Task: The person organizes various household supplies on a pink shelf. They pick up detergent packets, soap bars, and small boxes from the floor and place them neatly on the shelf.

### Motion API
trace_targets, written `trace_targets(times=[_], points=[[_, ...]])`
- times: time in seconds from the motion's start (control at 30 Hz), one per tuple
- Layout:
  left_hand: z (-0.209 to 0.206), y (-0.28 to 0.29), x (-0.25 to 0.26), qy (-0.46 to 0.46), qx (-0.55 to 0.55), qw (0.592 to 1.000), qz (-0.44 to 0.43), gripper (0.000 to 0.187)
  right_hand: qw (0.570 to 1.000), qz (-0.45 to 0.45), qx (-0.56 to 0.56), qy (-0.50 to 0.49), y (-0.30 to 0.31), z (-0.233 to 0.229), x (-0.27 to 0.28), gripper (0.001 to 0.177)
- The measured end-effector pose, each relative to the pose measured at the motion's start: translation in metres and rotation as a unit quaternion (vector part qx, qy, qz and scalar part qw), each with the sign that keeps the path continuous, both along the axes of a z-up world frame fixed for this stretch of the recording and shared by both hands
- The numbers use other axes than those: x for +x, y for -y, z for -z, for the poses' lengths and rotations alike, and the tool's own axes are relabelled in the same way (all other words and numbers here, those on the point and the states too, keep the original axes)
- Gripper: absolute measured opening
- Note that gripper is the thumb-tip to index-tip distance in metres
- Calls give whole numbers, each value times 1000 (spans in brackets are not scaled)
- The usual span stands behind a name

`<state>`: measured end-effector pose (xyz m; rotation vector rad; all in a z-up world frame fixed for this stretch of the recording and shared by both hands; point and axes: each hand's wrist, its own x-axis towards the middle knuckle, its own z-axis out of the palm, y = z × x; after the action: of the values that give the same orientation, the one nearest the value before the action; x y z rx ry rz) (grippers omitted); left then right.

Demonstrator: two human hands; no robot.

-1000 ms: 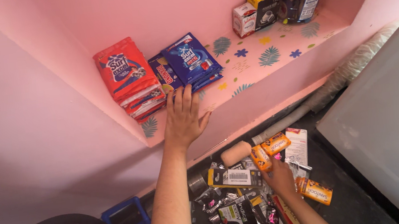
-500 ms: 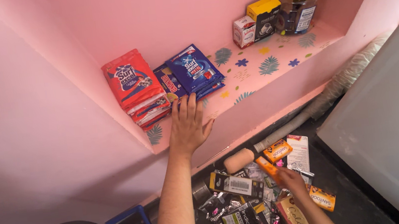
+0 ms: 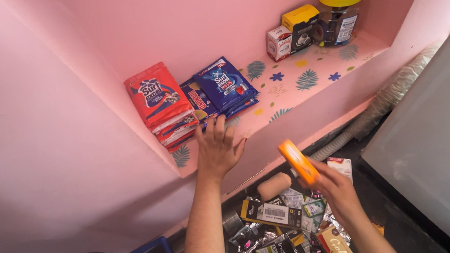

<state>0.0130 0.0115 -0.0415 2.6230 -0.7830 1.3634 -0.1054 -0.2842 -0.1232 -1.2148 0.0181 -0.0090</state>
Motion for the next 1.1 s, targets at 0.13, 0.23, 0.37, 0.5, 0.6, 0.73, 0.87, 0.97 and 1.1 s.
trace_targets(times=[0.13, 0.23, 0.37, 0.5, 0.6, 0.73, 0.87, 0.97, 1.1], points=[[10, -2, 3, 9, -29, 1000, 2, 56, 986, 15, -119, 112, -42, -79, 47, 43], [12, -4, 5, 13, -40, 999, 1, 53, 949, 30, -246, 193, -79, -130, 89, 40], [10, -1, 5, 48, -48, 998, -2, 45, 833, 94, -438, 324, -132, -167, 130, 40], [11, 0, 4, 37, -53, 998, -15, 49, 772, 68, -527, 348, -157, -171, 156, 43], [13, -1, 5, 22, -54, 998, -33, 46, 763, -6, -545, 348, -156, -166, 175, 44], [15, -1, 7, 6, -45, 997, -61, 44, 688, -94, -534, 482, -146, -165, 197, 62], [15, 0, 6, 7, -41, 996, -73, 44, 687, -106, -616, 371, -154, -166, 202, 54], [12, 0, 5, 11, -41, 996, -77, 46, 676, -128, -637, 347, -160, -171, 203, 61], [12, 0, 5, 7, -40, 996, -78, 46, 695, -161, -564, 416, -156, -177, 205, 70]])
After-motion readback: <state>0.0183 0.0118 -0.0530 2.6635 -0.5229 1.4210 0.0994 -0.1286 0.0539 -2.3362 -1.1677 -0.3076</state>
